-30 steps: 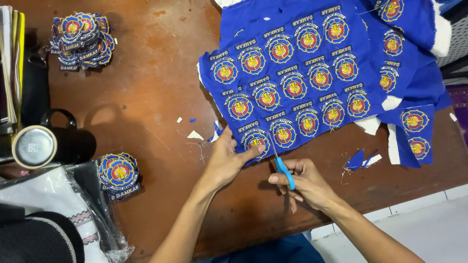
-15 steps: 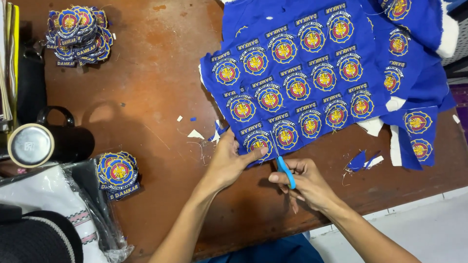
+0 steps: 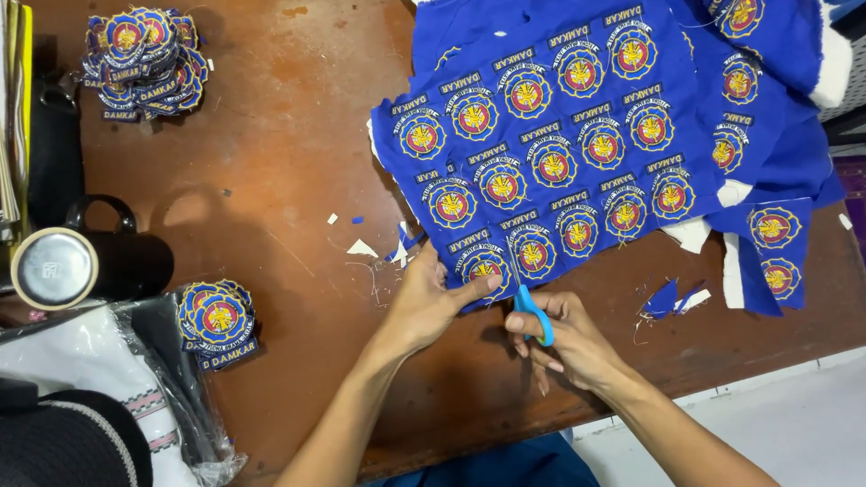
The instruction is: The person uses blue-handled scissors to cut a circular embroidered patch from a blue fabric sheet. They carefully trim around the edge of the patch, separating it from the surrounding material.
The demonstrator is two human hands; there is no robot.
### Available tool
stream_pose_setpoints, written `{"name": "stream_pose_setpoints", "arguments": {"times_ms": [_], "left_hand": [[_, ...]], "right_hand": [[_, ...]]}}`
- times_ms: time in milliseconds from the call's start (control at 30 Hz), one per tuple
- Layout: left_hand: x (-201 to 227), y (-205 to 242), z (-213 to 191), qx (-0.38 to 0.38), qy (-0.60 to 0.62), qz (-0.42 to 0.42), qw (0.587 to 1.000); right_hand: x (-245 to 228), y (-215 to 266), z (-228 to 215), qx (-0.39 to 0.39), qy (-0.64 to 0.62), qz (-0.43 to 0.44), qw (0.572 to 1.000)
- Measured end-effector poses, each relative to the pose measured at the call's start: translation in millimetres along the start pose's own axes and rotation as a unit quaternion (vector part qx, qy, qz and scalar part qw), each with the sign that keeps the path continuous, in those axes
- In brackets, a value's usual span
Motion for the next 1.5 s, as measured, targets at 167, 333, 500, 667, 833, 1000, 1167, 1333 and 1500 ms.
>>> {"name": "stream_pose_setpoints", "arguments": {"times_ms": [167, 333, 500, 667, 833, 1000, 1167, 1333, 1500], "left_hand": [[-3, -1, -2, -0.001, -0.003, 0.006, 1.0], [-4, -2, -2, 0.0, -0.006, 0.009, 1.0], [-8, -2, -5, -0.008, -0.002, 0.015, 1.0], [-6, -1, -2, -0.017, -0.002, 0.018, 1.0], [4, 3, 2, 0.002, -0.011, -0.007, 1.0], [14, 6, 11, 0.076, 0.024, -0.023, 0.997], [7, 3, 10, 0.086, 0.045, -0.035, 0.995], [-1, -1, 3, 0.08, 0.037, -0.025, 0.996], [-7, -4, 0, 0.075, 0.026, 0.002, 0.997]], "right_hand": [[8, -3, -6, 0.004, -0.003, -0.006, 1.0], [13, -5, -7, 0.015, -0.006, -0.013, 1.0], [20, -7, -10, 0.008, -0.005, -0.016, 1.0], [31, -15, -24, -0.002, -0.018, -0.019, 1.0], [33, -14, -24, 0.004, -0.008, -0.017, 1.0], [36, -15, -26, 0.012, 0.005, -0.023, 1.0], [24, -10, -17, 0.02, 0.006, -0.023, 1.0], [20, -7, -11, 0.028, 0.003, -0.016, 0.999], [21, -5, -15, 0.042, 0.01, -0.011, 0.999]]}}
Point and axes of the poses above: each hand's wrist, its own y-axis away from the middle knuckle, its own z-axis out of the palm, x = y × z, the point moved 2 cm from there along -y, towards the middle knuckle, and after that the axes turned 4 degrees about x, right-handed, at the moved point
